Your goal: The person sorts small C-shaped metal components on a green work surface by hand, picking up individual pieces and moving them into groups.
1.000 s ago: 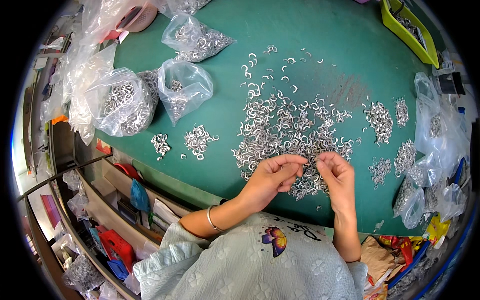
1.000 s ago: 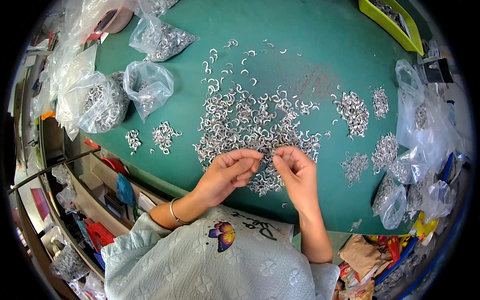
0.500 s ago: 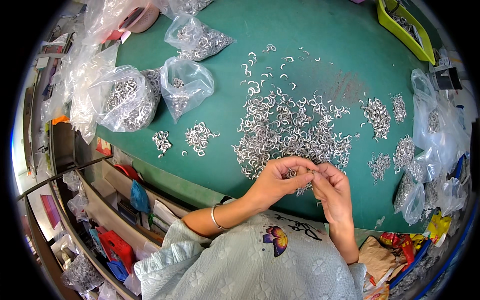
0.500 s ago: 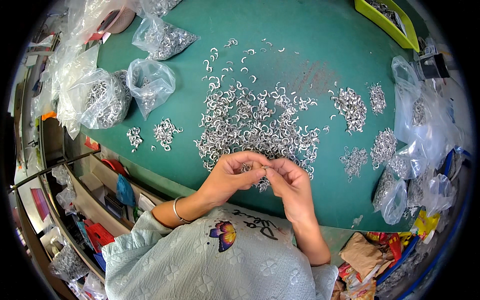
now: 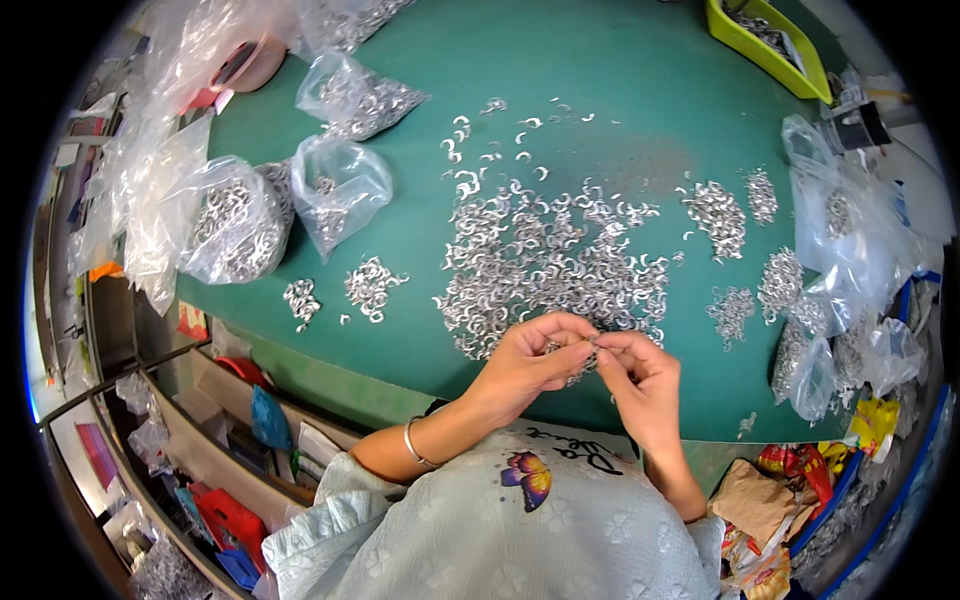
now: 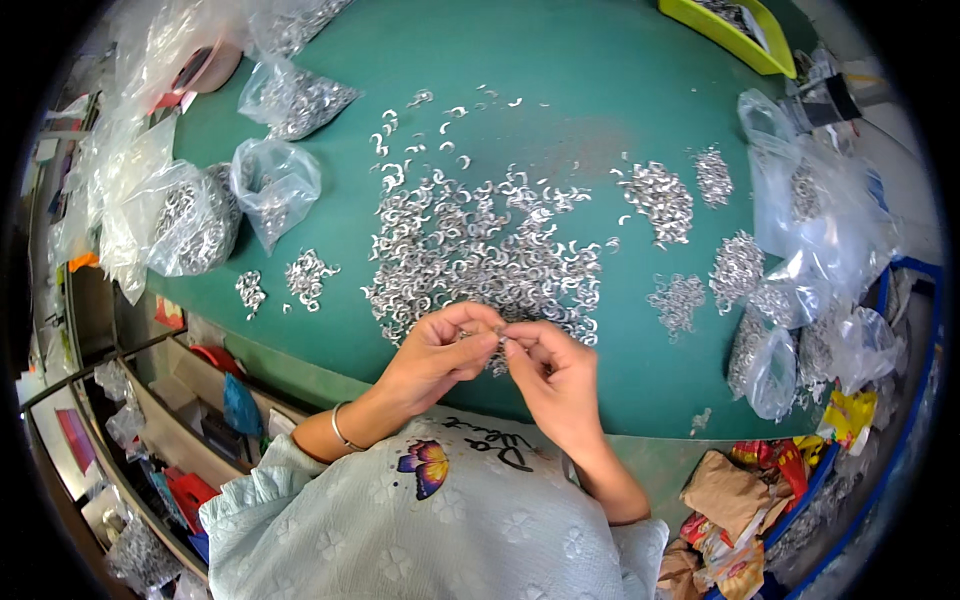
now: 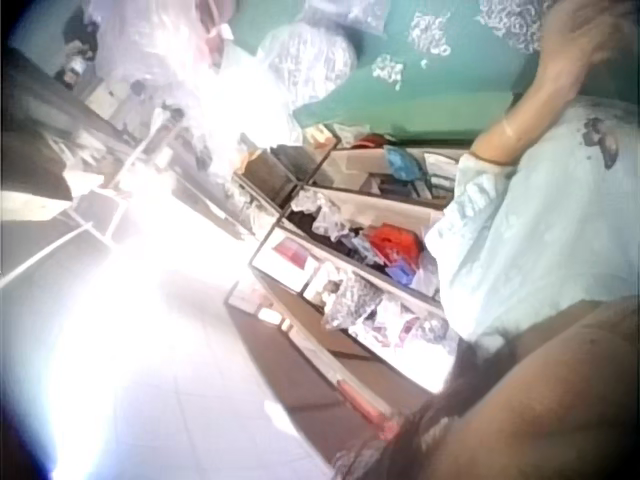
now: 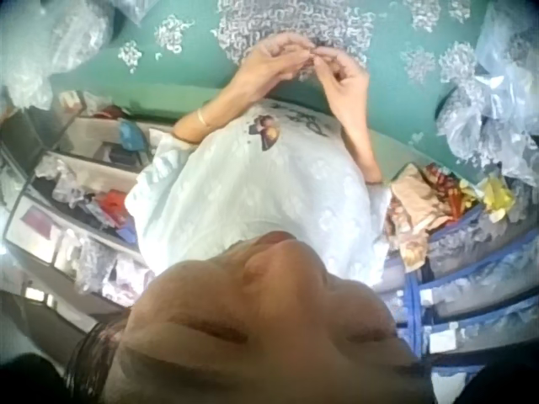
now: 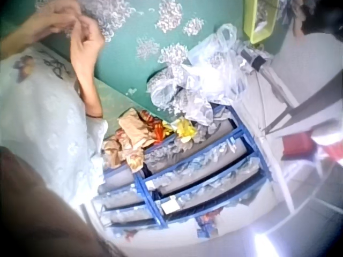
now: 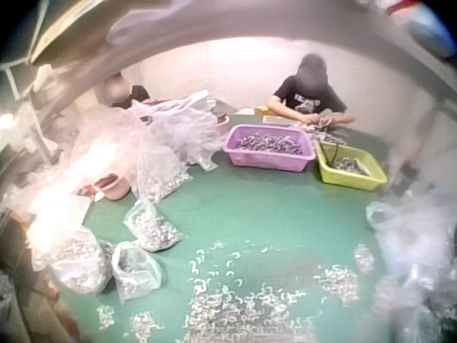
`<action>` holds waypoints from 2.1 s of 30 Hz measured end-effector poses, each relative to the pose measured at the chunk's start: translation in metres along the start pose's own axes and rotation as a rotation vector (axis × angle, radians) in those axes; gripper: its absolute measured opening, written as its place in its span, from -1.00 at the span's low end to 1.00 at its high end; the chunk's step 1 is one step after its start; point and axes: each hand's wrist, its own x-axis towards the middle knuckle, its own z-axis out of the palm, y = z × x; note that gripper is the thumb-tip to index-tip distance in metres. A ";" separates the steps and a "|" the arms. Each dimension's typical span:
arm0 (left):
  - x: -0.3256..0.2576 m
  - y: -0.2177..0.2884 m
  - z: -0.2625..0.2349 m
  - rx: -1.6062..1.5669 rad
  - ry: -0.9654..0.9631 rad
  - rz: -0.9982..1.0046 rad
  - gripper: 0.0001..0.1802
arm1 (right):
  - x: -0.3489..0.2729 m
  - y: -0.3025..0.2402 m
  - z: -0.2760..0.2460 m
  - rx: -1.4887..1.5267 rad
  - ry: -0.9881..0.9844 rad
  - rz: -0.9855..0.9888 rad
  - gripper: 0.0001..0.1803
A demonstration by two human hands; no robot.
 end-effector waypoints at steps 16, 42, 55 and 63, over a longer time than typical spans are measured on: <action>0.009 -0.008 -0.017 -0.136 0.195 0.099 -0.87 | 0.019 0.010 -0.037 -0.393 0.178 -0.102 -0.85; 0.017 -0.014 -0.012 1.490 0.379 0.597 -0.72 | 0.059 -0.005 -0.073 -0.449 0.455 -0.149 -0.96; 0.024 -0.013 -0.019 1.447 0.383 0.671 -0.84 | 0.040 -0.002 -0.045 -0.266 0.187 -0.033 -0.80; 0.017 -0.008 -0.014 1.510 0.381 0.614 -0.81 | 0.036 0.003 -0.015 -0.614 0.043 -0.280 -0.82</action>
